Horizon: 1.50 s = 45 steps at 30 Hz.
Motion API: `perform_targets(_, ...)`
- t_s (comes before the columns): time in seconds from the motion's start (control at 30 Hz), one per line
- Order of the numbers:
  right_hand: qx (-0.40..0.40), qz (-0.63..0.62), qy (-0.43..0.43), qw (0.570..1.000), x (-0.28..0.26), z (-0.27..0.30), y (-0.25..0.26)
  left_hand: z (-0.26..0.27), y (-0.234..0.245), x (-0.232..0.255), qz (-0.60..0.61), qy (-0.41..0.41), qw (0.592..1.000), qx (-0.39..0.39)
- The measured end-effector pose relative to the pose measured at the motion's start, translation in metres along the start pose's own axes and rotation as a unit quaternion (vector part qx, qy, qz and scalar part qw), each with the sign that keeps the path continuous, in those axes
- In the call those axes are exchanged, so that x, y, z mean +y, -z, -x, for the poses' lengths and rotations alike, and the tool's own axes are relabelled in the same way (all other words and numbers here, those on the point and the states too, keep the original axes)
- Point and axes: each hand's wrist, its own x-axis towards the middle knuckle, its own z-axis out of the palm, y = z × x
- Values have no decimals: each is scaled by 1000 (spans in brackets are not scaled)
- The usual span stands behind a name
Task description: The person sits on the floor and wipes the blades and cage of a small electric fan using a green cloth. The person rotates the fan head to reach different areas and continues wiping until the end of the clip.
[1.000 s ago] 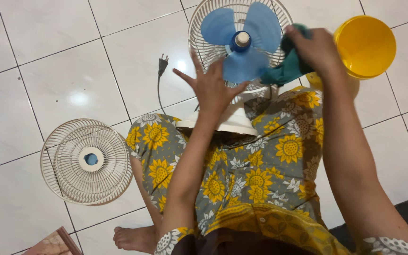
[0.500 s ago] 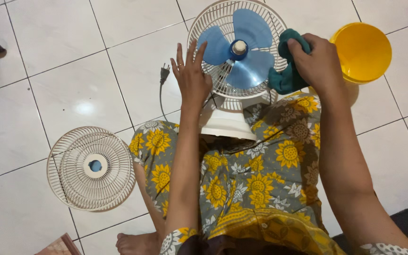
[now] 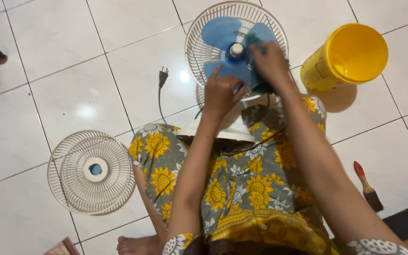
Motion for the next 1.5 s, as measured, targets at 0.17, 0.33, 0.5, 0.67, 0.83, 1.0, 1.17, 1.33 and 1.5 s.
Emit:
perform_targets(0.17, -4, -118, 3, 993, 13, 19, -36, 8, -12, -1, 83, 82, 993, -15)
perform_targets(0.33, -100, -167, -120, 974, 12, 18, -24, 9, -20, 2, 89, 49, 995, 3)
perform_targets(0.5, -247, -323, -267, 874, 8, 0, -21, 12, -23, 0, 80, 36, 996, 25)
perform_targets(0.67, -357, -376, -315, 795, 8, -21, -20, 8, -39, -2, 50, 15, 998, 37)
perform_targets(0.83, -330, -463, -330, 753, 31, -22, -35, 13, -36, 6, 82, 34, 995, 36)
perform_targets(1.0, -244, -480, -293, 790, 27, -7, -32, 12, -19, 12, 96, 95, 991, 8)
perform_targets(1.17, -81, -208, -104, 969, 10, 10, -16, 7, 0, 14, -134, 138, 975, 110)
perform_targets(1.33, 47, -58, 32, 997, 6, -5, 14, 6, 5, 18, -114, 244, 963, -15)
perform_targets(1.5, 180, 87, 214, 956, 9, -1, 57, 3, 3, 24, -24, 135, 989, -50)
